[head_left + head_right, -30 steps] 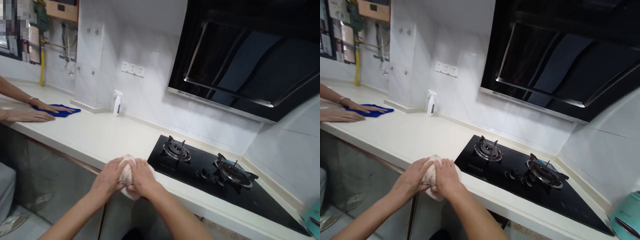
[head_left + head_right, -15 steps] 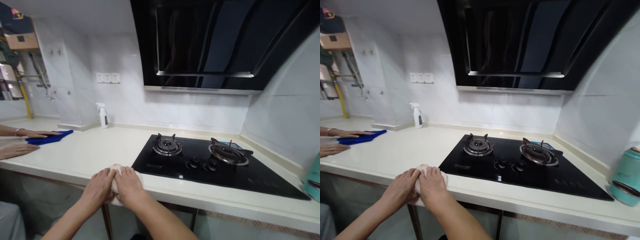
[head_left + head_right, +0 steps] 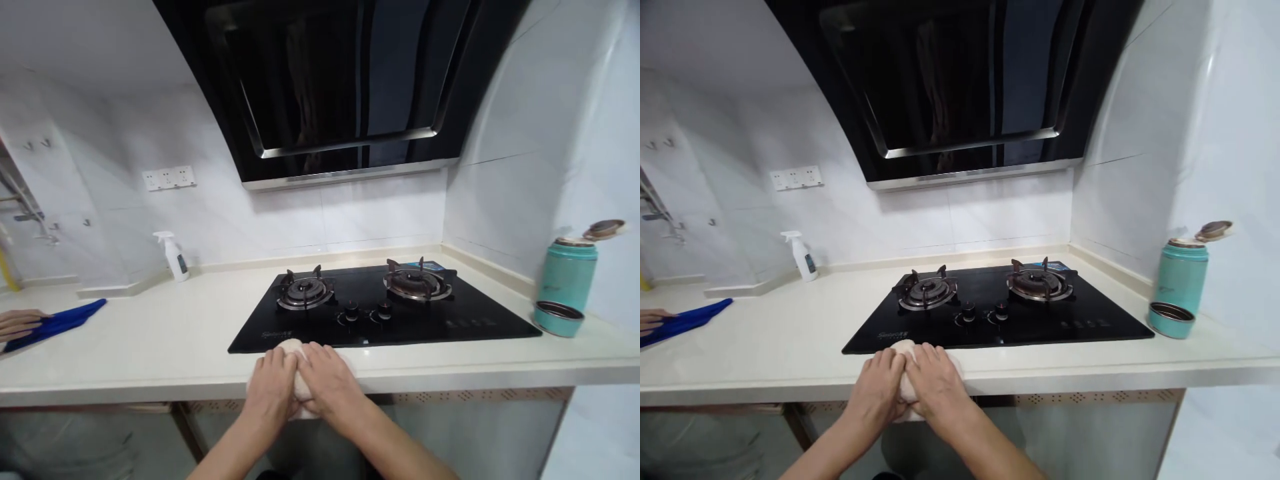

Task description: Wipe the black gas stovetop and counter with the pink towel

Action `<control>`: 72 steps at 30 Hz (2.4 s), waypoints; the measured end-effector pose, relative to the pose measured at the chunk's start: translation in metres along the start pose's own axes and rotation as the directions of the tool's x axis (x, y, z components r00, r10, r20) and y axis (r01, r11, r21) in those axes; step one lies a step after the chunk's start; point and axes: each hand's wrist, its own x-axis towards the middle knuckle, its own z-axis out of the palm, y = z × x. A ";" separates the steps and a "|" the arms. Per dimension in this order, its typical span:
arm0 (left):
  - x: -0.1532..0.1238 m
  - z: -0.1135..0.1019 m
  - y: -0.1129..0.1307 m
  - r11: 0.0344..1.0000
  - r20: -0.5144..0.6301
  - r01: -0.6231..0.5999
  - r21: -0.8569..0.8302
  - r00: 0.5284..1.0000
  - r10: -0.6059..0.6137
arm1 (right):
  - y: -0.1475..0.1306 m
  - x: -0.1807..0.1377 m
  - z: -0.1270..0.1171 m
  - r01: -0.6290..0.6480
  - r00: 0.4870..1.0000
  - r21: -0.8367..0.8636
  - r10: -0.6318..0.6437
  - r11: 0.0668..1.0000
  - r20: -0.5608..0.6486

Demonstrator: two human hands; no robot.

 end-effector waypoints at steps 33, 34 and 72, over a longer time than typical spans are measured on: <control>-0.002 0.020 0.003 0.815 -0.240 -0.337 -0.471 0.938 0.249 | 0.040 -0.039 -0.027 -0.117 0.977 -0.035 0.121 0.993 0.175; -0.006 0.024 -0.011 0.823 -0.252 -0.318 -0.470 0.942 0.220 | 0.032 -0.023 -0.022 -0.099 0.976 -0.007 0.098 0.995 0.194; 0.132 0.055 -0.132 0.963 -0.010 0.171 -0.207 0.984 -0.177 | 0.056 0.180 0.059 -0.230 0.973 -0.051 0.229 0.972 -0.016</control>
